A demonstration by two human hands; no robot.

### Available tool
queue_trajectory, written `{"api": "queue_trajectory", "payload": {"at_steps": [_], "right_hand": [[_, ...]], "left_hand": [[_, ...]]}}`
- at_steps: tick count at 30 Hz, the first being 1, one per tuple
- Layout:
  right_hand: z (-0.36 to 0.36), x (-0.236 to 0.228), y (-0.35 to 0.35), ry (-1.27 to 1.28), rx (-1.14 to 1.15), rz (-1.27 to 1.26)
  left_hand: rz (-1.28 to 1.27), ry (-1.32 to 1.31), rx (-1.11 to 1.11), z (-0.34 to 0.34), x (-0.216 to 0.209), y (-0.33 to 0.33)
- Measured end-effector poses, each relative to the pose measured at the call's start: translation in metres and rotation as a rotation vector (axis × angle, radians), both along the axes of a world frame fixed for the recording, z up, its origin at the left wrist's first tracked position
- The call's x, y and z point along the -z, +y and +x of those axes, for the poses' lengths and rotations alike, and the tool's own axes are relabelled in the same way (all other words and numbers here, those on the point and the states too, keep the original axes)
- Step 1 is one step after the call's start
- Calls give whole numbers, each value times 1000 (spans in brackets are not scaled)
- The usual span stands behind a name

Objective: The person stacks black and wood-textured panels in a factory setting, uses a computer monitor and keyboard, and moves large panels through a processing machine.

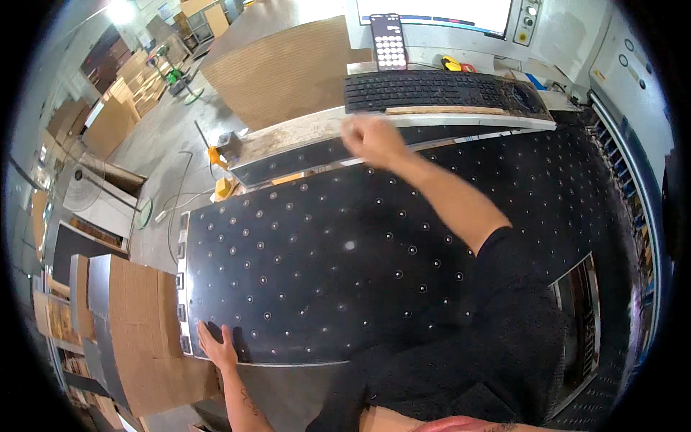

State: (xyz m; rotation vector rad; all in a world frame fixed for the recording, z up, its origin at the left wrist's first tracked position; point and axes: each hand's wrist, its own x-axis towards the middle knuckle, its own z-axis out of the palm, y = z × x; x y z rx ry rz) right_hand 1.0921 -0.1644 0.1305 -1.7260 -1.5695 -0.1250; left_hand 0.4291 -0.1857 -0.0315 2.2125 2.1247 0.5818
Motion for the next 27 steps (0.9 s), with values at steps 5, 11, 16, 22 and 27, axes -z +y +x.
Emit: {"api": "queue_trajectory", "payload": {"at_steps": [5, 11, 16, 22, 27], "right_hand": [[117, -52, 13, -161, 440, -26], [125, -66, 30, -193, 497, -231], [126, -68, 37, -181, 524, -196], [110, -63, 38, -199, 410, -68], [9, -11, 18, -246, -111, -91]], "left_hand": [[-14, -6, 18, 3, 4, 5], [-12, 19, -7, -7, 5, 5], [-11, 14, 10, -5, 5, 5], [-9, 16, 9, -3, 6, 6], [-16, 17, 1, -1, 3, 4]]}}
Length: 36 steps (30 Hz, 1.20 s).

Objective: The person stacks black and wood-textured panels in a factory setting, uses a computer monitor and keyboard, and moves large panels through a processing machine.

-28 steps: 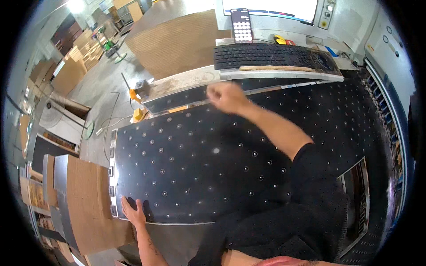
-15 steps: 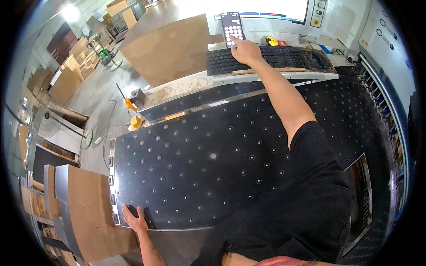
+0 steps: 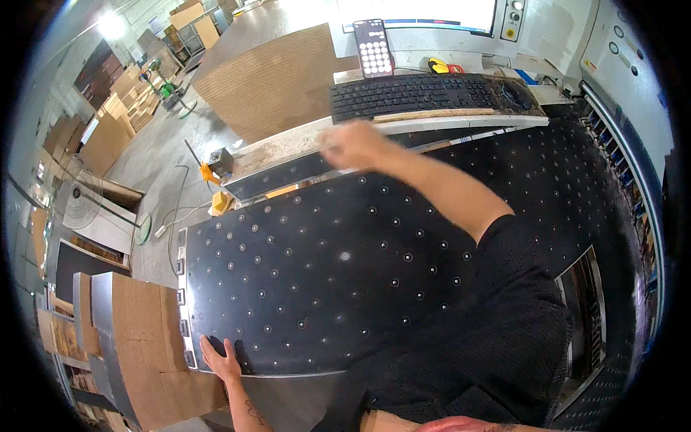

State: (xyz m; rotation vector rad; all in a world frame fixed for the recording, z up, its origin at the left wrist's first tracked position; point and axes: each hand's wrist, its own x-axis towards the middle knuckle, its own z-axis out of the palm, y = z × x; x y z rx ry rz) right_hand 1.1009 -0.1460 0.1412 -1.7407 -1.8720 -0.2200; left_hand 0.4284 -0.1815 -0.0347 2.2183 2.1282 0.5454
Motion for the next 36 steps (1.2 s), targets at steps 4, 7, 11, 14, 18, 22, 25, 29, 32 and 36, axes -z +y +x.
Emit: {"api": "queue_trajectory", "payload": {"at_steps": [4, 7, 11, 14, 18, 22, 25, 29, 32, 36], "right_hand": [[-87, 87, -40, 53, -361, -194], [-118, 137, -56, 245, -382, -264], [-125, 159, -55, 359, -234, -260], [-126, 160, -56, 372, -221, -250], [-130, 159, -58, 346, -186, -189], [-136, 155, -58, 337, -181, -230], [-130, 159, -57, 318, -180, -232], [-134, 149, -58, 374, -166, -256], [-125, 146, -62, 378, -121, -237], [-135, 142, -55, 344, -81, -235]], "left_hand": [[16, 3, 12, -5, 4, 1], [17, 12, 7, -5, 3, 1], [23, 27, 10, -3, 4, 1], [32, 29, 17, -6, 5, 1], [19, -16, 30, -1, 1, 0], [16, -7, 14, -5, -2, -3], [16, -16, 12, 1, -2, -1], [41, -13, 10, -5, 1, -2], [30, -21, 23, 15, -5, 4], [101, -4, -7, 5, -5, 0]]}}
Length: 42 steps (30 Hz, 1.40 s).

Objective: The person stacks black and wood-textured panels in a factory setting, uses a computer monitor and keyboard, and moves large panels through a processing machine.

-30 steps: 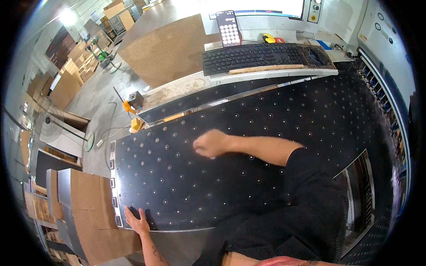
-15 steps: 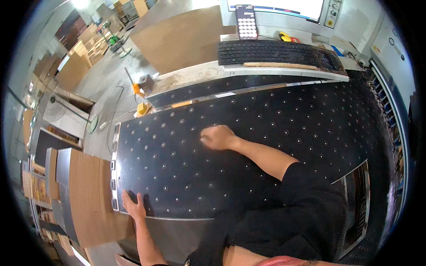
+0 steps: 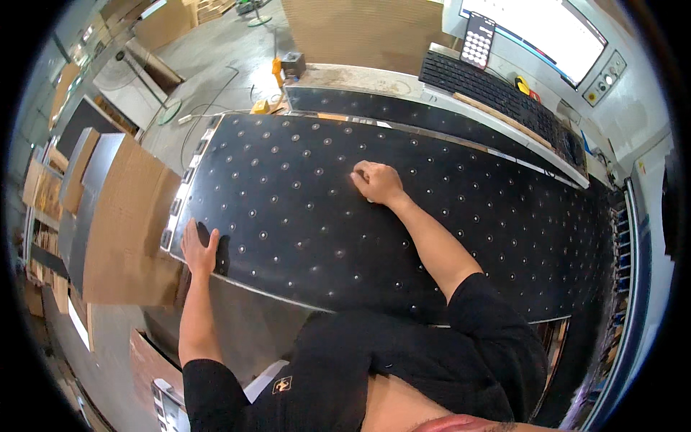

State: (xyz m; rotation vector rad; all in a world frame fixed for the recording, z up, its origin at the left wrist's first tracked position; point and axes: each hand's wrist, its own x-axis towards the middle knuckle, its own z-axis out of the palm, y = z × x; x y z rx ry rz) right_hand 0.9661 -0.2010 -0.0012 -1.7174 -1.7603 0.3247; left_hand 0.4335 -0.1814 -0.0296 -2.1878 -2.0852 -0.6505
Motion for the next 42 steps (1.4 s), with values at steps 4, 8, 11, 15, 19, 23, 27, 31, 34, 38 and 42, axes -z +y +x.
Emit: {"api": "queue_trajectory", "payload": {"at_steps": [4, 8, 11, 15, 19, 23, 27, 31, 34, 38, 42], "right_hand": [[-25, 7, 7, -143, 44, 109], [28, 30, 3, -462, -186, 244], [25, 41, 10, -158, 24, 58], [0, 26, 11, -324, 97, -86], [15, 28, 9, -439, 207, -5], [-22, 24, -6, -521, 163, 114], [-99, 22, -59, -251, 212, -61], [-159, 17, -144, -216, 189, -59], [-186, 24, -192, -264, 228, -39], [-196, 10, -214, -204, 363, 2], [-210, -20, -187, -342, 345, -62]], "left_hand": [[-207, -160, -110, 11, -45, -25], [-45, -188, -26, 33, -50, -20], [-41, -229, 12, 8, -23, -19], [-36, -236, -62, -10, 3, -32], [-35, -298, 7, 4, -2, -21], [47, -391, 25, -5, -20, -29], [36, -354, 23, -15, -11, -27], [82, -411, 114, -17, -11, -26], [114, -385, 204, -18, -13, -23], [148, -353, 364, -15, -20, -26], [189, -335, 457, -22, -19, -29]]}}
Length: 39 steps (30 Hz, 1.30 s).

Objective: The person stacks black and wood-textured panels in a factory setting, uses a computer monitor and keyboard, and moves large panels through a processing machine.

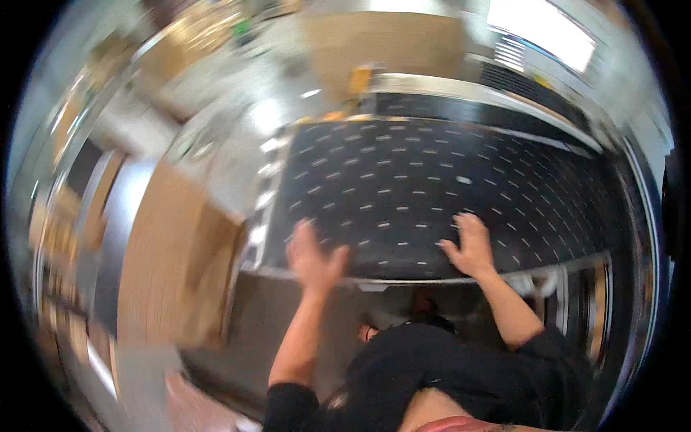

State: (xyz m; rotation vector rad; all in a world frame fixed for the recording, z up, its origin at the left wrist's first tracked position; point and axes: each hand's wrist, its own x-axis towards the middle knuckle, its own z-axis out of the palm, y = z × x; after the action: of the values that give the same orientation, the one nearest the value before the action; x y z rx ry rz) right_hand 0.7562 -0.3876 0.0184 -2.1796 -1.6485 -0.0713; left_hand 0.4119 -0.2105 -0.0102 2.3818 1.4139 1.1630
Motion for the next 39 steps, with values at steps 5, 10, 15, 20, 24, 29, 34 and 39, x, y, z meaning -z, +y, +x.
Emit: {"api": "queue_trajectory", "payload": {"at_steps": [5, 10, 15, 20, 24, 29, 34, 39], "right_hand": [[8, 9, -1, 9, 12, 86], [6, 15, -20, 72, 88, 58], [4, 3, -17, 15, 28, 90], [16, 28, -35, 212, 17, 205], [47, 12, -77, 235, 22, 204], [137, 21, -169, 100, 179, 259], [185, 39, -214, -113, 236, 426], [185, 48, -213, -135, 265, 339]], "left_hand": [[55, -18, -1, 0, 12, 4], [14, 14, -5, 5, 22, -2], [170, -39, -33, -2, 17, 8], [75, 64, -42, 4, 28, 6], [25, 50, -113, 8, 25, 10], [-13, -29, 66, 78, 6, -54], [-176, -141, 475, 242, -21, -145], [-264, 9, 938, 374, -39, -208]]}}
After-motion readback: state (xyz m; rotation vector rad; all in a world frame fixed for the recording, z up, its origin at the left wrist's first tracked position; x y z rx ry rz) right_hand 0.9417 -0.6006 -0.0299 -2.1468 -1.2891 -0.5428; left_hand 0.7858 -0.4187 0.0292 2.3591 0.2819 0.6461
